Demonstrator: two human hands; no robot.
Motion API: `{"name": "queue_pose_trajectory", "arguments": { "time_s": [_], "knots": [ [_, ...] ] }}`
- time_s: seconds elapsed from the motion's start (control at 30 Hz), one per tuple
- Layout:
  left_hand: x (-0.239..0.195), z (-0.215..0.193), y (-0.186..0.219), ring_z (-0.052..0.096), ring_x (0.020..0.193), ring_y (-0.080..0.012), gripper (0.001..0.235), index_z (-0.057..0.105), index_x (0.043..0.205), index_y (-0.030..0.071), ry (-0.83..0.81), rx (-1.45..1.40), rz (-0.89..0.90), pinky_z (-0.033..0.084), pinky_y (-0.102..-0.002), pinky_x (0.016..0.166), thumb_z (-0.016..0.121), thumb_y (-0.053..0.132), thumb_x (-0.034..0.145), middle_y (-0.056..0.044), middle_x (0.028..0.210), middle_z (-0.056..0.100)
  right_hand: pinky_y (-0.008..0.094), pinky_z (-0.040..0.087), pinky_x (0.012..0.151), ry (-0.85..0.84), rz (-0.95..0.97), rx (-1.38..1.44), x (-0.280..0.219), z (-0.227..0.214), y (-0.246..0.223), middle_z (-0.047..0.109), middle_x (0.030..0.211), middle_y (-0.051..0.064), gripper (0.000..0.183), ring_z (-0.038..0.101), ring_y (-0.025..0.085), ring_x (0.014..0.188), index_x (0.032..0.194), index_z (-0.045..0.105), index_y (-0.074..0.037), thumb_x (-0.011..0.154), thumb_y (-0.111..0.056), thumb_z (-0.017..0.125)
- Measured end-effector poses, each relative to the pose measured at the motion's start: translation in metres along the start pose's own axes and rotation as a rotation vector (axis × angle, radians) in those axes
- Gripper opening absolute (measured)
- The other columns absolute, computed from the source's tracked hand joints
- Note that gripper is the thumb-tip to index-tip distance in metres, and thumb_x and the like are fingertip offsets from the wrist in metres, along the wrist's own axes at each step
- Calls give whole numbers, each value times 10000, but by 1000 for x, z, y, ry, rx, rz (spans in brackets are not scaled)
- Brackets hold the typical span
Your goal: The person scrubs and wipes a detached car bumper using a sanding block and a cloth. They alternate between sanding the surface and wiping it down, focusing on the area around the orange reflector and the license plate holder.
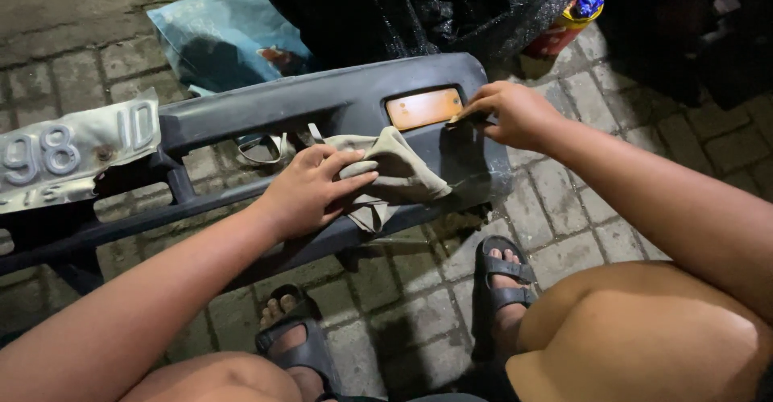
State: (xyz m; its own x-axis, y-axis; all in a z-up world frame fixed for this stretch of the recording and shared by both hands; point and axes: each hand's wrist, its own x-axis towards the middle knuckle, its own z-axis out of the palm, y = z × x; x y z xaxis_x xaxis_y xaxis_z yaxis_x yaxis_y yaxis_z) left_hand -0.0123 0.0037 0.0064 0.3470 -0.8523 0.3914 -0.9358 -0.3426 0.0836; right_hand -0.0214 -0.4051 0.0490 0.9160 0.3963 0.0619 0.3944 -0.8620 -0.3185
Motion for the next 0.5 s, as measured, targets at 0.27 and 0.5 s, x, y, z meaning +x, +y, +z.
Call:
{"name": "queue_pose_trajectory", "arguments": {
  "time_s": [0.27,0.5],
  "knots": [
    [-1,-2,1,544,1151,-291,545,611,1397,356,-40,4,-23,482,-437,957,713,423,866,-5,1418,546,419,584,839,13,195,20,-3,32,53,735,1028,-2,275,699,290,967,983,795,-158,708,-166,789],
    [-2,1,0,538,1168,-293,590,606,1397,356,-55,-4,-27,479,-451,965,737,406,824,-2,1433,538,348,545,855,70,294,236,-7,40,45,693,925,-47,269,692,194,938,941,765,-202,693,-99,739]
  ]
}}
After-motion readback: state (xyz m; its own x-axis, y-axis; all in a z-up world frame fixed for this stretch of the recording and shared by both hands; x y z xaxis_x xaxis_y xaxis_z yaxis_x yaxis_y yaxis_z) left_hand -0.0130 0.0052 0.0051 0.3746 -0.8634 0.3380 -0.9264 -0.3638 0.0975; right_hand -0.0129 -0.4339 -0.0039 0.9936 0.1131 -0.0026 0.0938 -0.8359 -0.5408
